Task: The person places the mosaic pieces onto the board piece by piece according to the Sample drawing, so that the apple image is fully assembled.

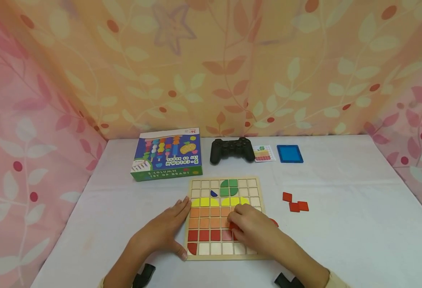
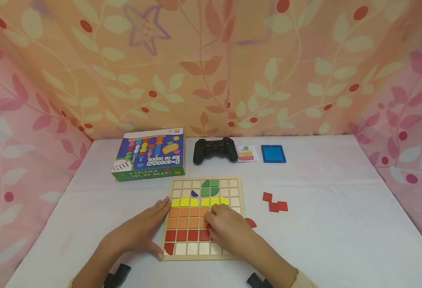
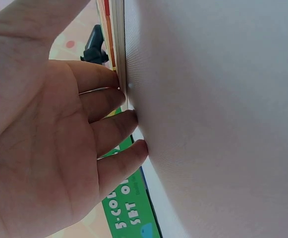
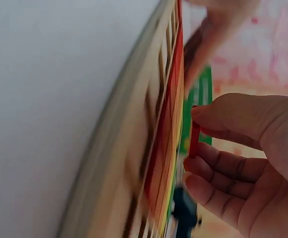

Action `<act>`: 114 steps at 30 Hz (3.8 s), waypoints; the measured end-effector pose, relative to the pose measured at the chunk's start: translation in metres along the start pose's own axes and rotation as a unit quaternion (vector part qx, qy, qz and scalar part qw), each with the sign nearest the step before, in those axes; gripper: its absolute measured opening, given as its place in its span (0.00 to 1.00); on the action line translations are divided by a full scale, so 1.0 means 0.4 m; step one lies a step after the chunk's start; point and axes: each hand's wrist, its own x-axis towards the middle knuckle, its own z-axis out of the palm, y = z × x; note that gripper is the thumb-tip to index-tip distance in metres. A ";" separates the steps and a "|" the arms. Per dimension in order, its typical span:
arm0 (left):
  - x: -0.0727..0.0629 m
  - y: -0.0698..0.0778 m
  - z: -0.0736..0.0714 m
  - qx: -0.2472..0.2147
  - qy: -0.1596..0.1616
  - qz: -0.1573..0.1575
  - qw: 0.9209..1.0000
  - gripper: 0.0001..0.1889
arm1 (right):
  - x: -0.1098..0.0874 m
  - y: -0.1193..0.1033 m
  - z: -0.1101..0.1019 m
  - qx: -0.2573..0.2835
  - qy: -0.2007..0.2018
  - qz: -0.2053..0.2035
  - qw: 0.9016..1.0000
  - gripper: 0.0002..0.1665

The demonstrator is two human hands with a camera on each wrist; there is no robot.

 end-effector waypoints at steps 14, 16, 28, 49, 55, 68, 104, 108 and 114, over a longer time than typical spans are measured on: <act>-0.003 0.007 -0.002 -0.001 0.001 0.012 1.000 0.72 | 0.064 -0.155 0.102 -0.093 -0.011 -0.130 0.987 0.07; -0.002 0.006 -0.003 0.002 0.000 0.011 1.000 0.72 | 0.064 -0.162 0.102 -0.122 -0.014 -0.134 0.983 0.08; -0.003 0.007 -0.003 0.002 0.003 0.011 1.000 0.71 | 0.052 -0.163 0.110 -0.087 -0.017 -0.118 0.989 0.08; -0.002 0.005 -0.004 -0.015 -0.009 0.002 1.000 0.73 | -0.001 0.053 -0.042 0.000 0.009 0.083 0.997 0.06; -0.002 0.006 -0.004 -0.015 -0.008 0.002 1.000 0.73 | -0.064 0.211 -0.129 -0.045 0.020 0.216 0.975 0.13; -0.002 0.004 0.002 -0.010 -0.003 0.000 1.000 0.73 | -0.095 0.303 -0.129 -0.006 -0.004 0.255 0.967 0.12; -0.004 0.002 -0.001 0.001 0.004 0.015 1.000 0.73 | 0.009 -0.039 0.012 -0.001 -0.020 -0.085 0.996 0.05; -0.004 0.005 -0.002 -0.001 0.003 0.018 1.000 0.72 | 0.011 -0.091 0.065 -0.083 0.022 -0.166 0.982 0.07; -0.006 0.008 -0.004 0.001 0.002 0.017 1.000 0.72 | 0.002 -0.117 0.087 -0.131 0.035 -0.174 0.975 0.08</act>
